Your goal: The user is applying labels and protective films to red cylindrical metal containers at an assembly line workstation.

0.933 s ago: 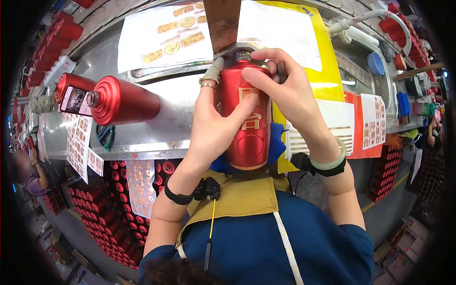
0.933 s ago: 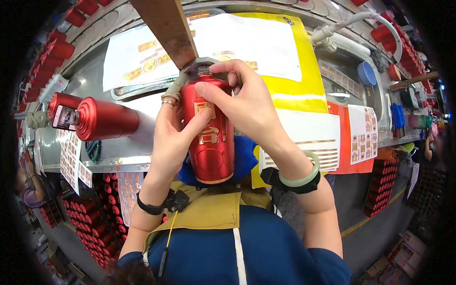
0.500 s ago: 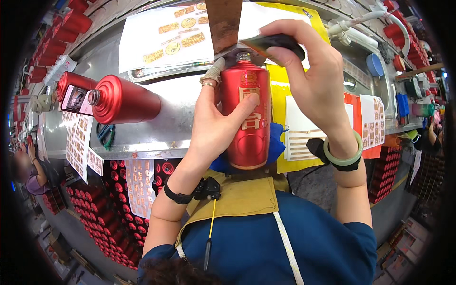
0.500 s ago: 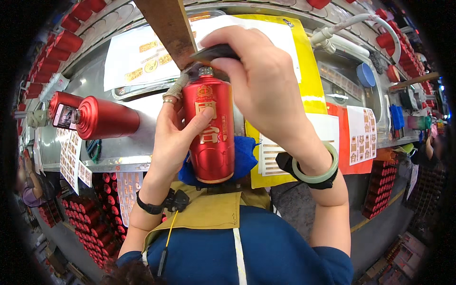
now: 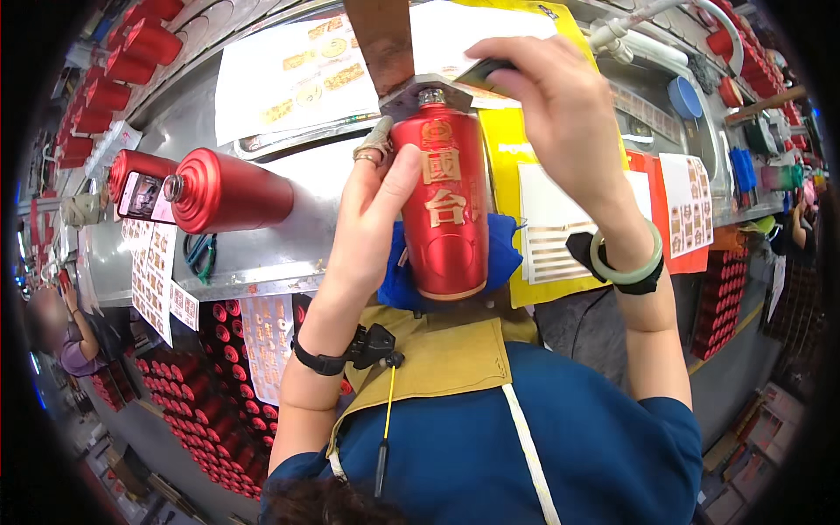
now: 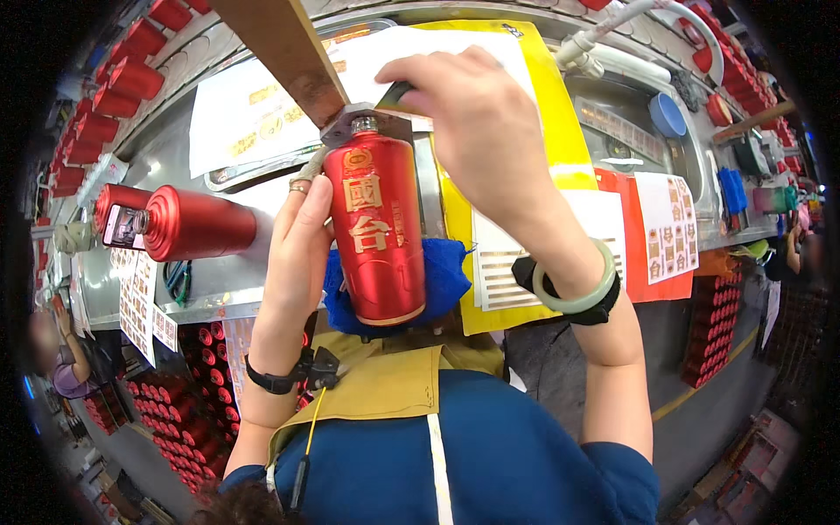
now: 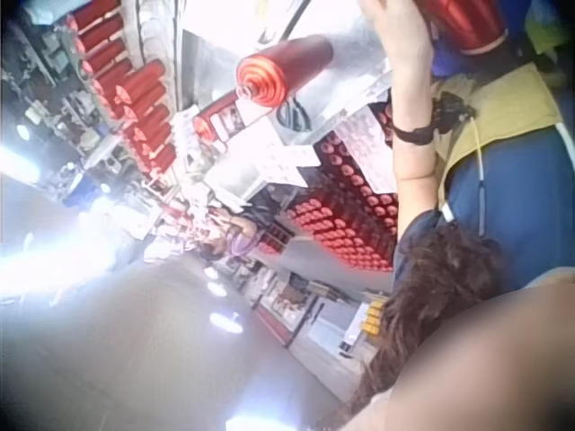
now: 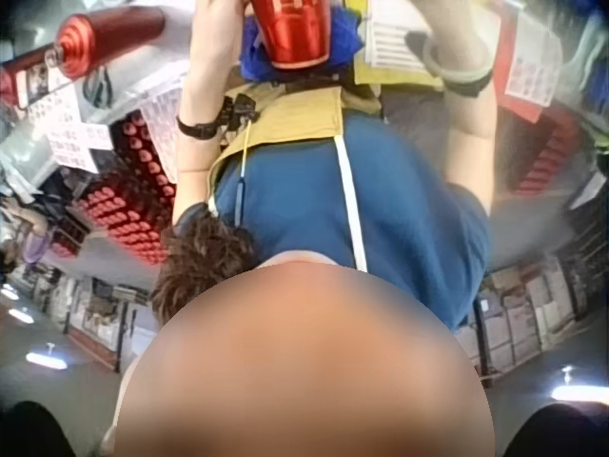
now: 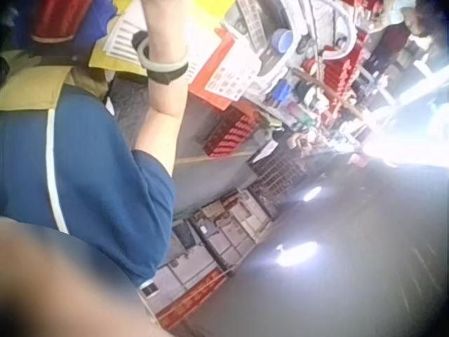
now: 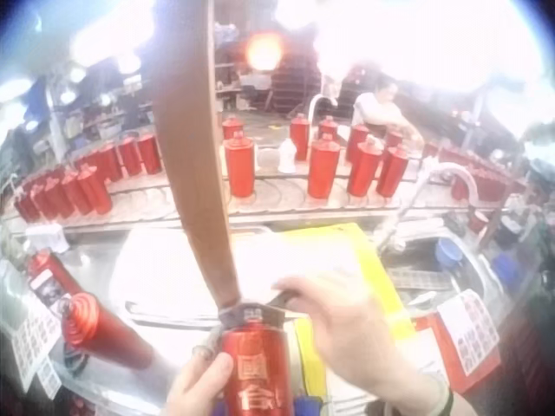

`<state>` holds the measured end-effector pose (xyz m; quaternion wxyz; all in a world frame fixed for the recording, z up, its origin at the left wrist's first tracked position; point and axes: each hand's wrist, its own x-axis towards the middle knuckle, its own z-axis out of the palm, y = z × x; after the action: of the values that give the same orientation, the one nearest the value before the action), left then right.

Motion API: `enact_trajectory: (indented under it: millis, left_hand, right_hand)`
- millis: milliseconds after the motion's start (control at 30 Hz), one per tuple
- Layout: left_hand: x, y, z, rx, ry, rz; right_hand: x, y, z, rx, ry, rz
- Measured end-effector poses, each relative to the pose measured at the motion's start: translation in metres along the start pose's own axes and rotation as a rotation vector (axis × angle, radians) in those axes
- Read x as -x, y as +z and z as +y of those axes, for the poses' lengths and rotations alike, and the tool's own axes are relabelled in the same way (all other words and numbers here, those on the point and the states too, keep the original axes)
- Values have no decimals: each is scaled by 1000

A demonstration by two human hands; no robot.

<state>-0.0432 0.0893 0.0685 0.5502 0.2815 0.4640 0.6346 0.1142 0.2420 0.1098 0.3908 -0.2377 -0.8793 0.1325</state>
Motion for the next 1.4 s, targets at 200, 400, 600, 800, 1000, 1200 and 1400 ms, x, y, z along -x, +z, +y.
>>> enact_trajectory:
  millis: [200,400,600,800,1000,1200,1400]
  left_hand:
    - [-9,1,-9,0,-77,57]
    - [-3,12,-10,-182,-55,85]
    - [7,14,-9,-379,31,32]
    - [18,9,1,-207,47,3]
    - [22,1,7,-72,38,15]
    - [23,3,6,-180,-13,-11]
    - [28,-1,1,-101,-82,33]
  right_hand:
    - [35,-2,-5,-492,372,25]
    - [54,-2,-9,-572,471,37]
    - [50,-10,-15,-477,372,10]
    - [50,-11,-26,-236,-56,-39]
    - [77,-26,-42,-311,-268,-341]
    - [8,9,-32,3,-286,-132]
    - [16,11,-20,157,-690,-111]
